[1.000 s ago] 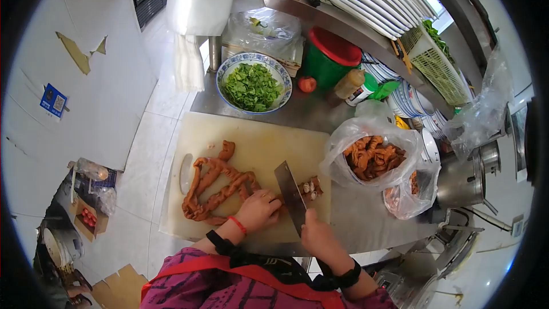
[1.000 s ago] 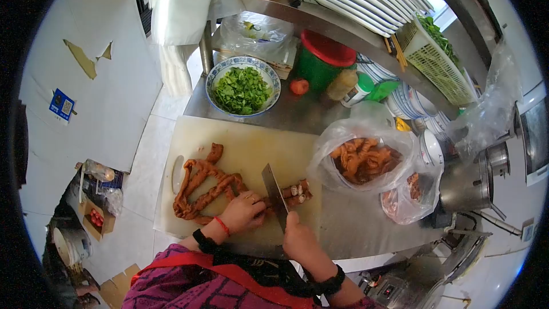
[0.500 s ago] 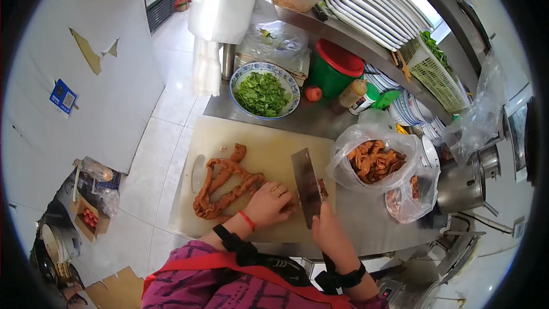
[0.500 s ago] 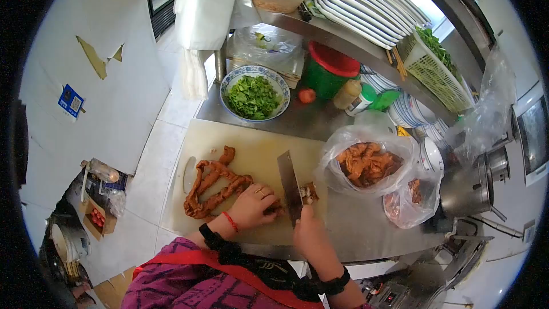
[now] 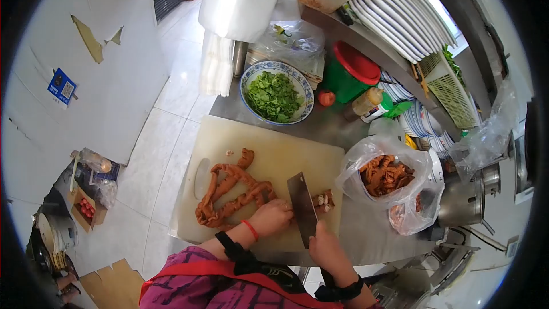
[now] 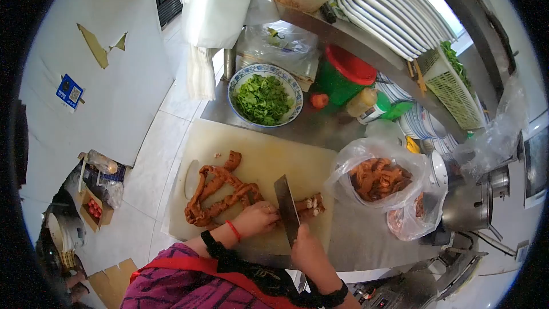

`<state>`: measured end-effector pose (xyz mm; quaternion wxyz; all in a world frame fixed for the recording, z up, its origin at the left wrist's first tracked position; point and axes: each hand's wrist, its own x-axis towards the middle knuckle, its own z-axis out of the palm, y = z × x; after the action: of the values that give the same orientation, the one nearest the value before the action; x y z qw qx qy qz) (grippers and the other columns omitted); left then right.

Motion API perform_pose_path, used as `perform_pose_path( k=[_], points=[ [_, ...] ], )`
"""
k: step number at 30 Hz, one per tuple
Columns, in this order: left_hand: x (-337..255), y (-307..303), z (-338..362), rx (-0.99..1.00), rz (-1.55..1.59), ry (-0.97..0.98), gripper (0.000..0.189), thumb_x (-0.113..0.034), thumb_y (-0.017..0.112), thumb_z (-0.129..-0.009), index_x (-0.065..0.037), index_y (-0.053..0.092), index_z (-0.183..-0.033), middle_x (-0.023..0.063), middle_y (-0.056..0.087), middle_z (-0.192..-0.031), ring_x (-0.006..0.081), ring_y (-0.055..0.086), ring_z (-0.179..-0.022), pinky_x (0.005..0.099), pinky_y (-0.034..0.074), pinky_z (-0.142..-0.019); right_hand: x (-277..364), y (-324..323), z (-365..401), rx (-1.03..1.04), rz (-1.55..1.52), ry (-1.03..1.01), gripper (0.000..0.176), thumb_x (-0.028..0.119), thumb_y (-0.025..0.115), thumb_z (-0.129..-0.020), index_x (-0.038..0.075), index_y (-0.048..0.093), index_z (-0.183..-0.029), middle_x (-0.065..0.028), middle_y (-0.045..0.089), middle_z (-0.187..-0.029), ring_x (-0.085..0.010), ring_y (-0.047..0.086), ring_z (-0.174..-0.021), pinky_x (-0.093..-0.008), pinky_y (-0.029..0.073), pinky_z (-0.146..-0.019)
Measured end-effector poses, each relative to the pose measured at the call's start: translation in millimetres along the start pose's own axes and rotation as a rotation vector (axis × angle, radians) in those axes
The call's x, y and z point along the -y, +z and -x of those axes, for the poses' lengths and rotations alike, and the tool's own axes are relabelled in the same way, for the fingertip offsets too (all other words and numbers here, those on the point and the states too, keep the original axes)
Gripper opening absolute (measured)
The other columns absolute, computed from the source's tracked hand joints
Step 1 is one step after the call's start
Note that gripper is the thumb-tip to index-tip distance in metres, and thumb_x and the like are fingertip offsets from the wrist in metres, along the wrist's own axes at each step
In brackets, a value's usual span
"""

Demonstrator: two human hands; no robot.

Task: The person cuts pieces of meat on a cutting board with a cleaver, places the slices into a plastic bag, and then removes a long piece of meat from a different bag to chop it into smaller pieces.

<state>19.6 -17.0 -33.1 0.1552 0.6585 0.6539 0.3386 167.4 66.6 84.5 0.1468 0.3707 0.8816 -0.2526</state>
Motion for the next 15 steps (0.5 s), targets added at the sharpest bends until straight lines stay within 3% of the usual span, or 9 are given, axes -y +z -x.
perform_pose_path(
  k=[2,6,8,12,14,15],
  points=[
    [-1,4,1,-0.029,-0.009,0.016,0.017,-0.015,0.061,-0.071,-0.004,0.060,-0.084,0.0109,0.056,-0.088,0.0285,0.054,-0.091,0.0378,0.046,-0.081,6,8,-10,0.045,-0.007,0.061,0.021,0.004,0.046,-0.082,0.000,0.033,-0.098,-0.0334,0.055,-0.073,-0.0511,0.054,-0.073,-0.0577,0.041,-0.065],
    [-3,1,0,0.015,-0.017,0.076,0.017,-0.014,0.060,-0.072,-0.003,0.059,-0.085,0.0110,0.056,-0.087,0.0286,0.054,-0.090,0.0379,0.045,-0.081,-2,33,-41,-0.196,-0.088,-0.081,0.022,0.004,0.046,-0.084,-0.001,0.033,-0.101,-0.0328,0.056,-0.073,-0.0510,0.054,-0.070,-0.0560,0.042,-0.061],
    [0,10,-4,-0.045,-0.031,0.063,0.017,-0.013,0.060,-0.074,-0.003,0.059,-0.087,0.0110,0.057,-0.087,0.0282,0.054,-0.091,0.0372,0.044,-0.082,-14,34,-44,-0.502,-0.179,-0.203,0.024,0.005,0.045,-0.085,-0.002,0.033,-0.104,-0.0322,0.056,-0.071,-0.0504,0.055,-0.068,-0.0553,0.042,-0.058],
    [-8,8,-13,-0.040,-0.076,-0.052,0.019,-0.015,0.062,-0.073,-0.003,0.058,-0.088,0.0113,0.057,-0.089,0.0287,0.053,-0.093,0.0383,0.043,-0.084,4,2,-7,-0.437,-0.169,-0.029,0.028,0.008,0.051,-0.083,-0.002,0.036,-0.105,-0.0277,0.056,-0.072,-0.0481,0.055,-0.071,-0.0541,0.042,-0.060],
    [-14,-17,-17,-0.222,-0.059,0.003,0.021,-0.017,0.063,-0.072,-0.004,0.059,-0.088,0.0113,0.056,-0.092,0.0299,0.052,-0.095,0.0397,0.042,-0.086,12,-12,8,-0.210,-0.066,0.035,0.028,0.008,0.052,-0.083,-0.002,0.036,-0.104,-0.0285,0.056,-0.071,-0.0486,0.055,-0.069,-0.0545,0.041,-0.059],
    [-13,-26,-16,-0.226,-0.054,0.005,0.021,-0.017,0.063,-0.072,-0.004,0.059,-0.088,0.0113,0.056,-0.092,0.0299,0.052,-0.095,0.0397,0.042,-0.086,10,-11,10,-0.212,-0.060,0.037,0.028,0.008,0.052,-0.083,-0.002,0.036,-0.104,-0.0285,0.056,-0.071,-0.0486,0.055,-0.069,-0.0545,0.041,-0.059]
  ],
)
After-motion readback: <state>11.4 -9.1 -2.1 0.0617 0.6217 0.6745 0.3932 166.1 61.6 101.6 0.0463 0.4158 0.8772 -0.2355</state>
